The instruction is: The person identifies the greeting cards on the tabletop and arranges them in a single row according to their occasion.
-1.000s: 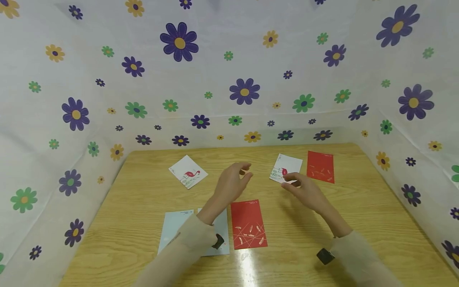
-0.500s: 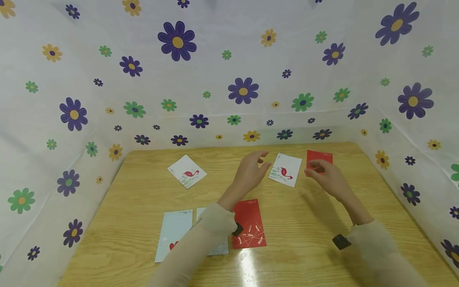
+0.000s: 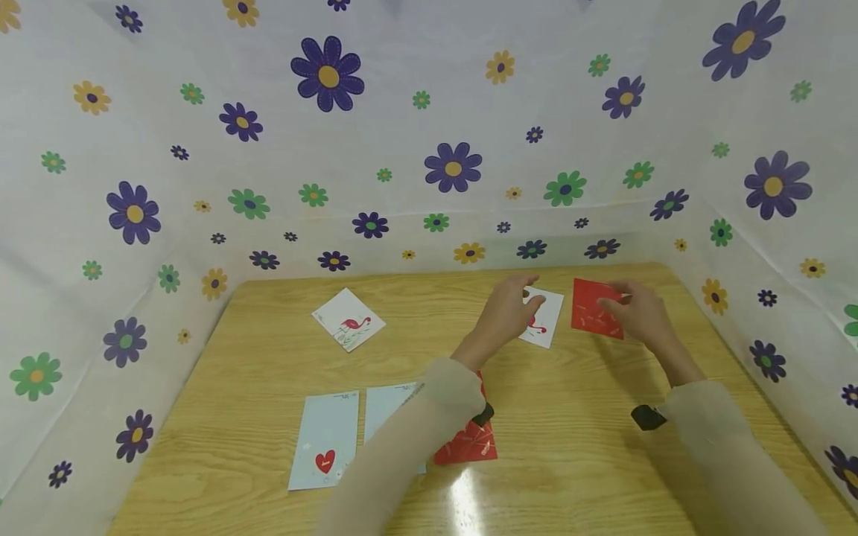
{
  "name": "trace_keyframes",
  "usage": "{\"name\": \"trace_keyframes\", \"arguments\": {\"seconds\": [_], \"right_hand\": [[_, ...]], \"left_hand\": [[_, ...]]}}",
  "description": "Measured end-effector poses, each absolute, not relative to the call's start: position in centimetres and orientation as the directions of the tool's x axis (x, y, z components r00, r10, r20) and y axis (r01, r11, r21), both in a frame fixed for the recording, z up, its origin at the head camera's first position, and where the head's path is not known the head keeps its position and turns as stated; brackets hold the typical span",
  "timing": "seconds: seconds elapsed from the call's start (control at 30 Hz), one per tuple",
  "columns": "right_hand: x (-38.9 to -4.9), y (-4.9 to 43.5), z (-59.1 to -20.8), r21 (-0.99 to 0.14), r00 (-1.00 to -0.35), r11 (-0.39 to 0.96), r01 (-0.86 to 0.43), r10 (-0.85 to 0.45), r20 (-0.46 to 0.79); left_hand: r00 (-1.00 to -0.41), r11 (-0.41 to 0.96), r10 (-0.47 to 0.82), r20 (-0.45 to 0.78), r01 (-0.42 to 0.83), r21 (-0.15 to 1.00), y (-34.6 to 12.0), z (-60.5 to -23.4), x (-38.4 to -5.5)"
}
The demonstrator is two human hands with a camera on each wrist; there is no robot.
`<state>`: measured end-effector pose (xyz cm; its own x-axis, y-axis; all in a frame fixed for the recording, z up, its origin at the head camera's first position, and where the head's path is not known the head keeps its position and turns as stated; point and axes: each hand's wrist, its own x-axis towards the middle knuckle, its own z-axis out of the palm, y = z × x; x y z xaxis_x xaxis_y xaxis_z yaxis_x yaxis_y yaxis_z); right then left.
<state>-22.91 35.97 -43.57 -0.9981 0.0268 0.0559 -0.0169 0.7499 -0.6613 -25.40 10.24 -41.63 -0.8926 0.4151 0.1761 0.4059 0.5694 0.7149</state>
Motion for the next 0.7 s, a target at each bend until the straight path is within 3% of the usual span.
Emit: {"name": "trace_keyframes", "arguments": {"seconds": [0.43,0.7], "right_hand": [[-25.9,36.9,-46.5,-0.585,-0.985,0.794,0.165,0.162,-0.057],[-26.0,36.2,-47.8,-0.49,-0.973,0.842,0.223,0.224,-0.059]], "left_hand": [[-0.906,0.543,0.423,-0.017,0.238,0.806,15.9,-45.7,-26.1],[-0.898,0.607,0.435,-0.07,0.235,0.76,17.8,-47.6,-26.0]]}}
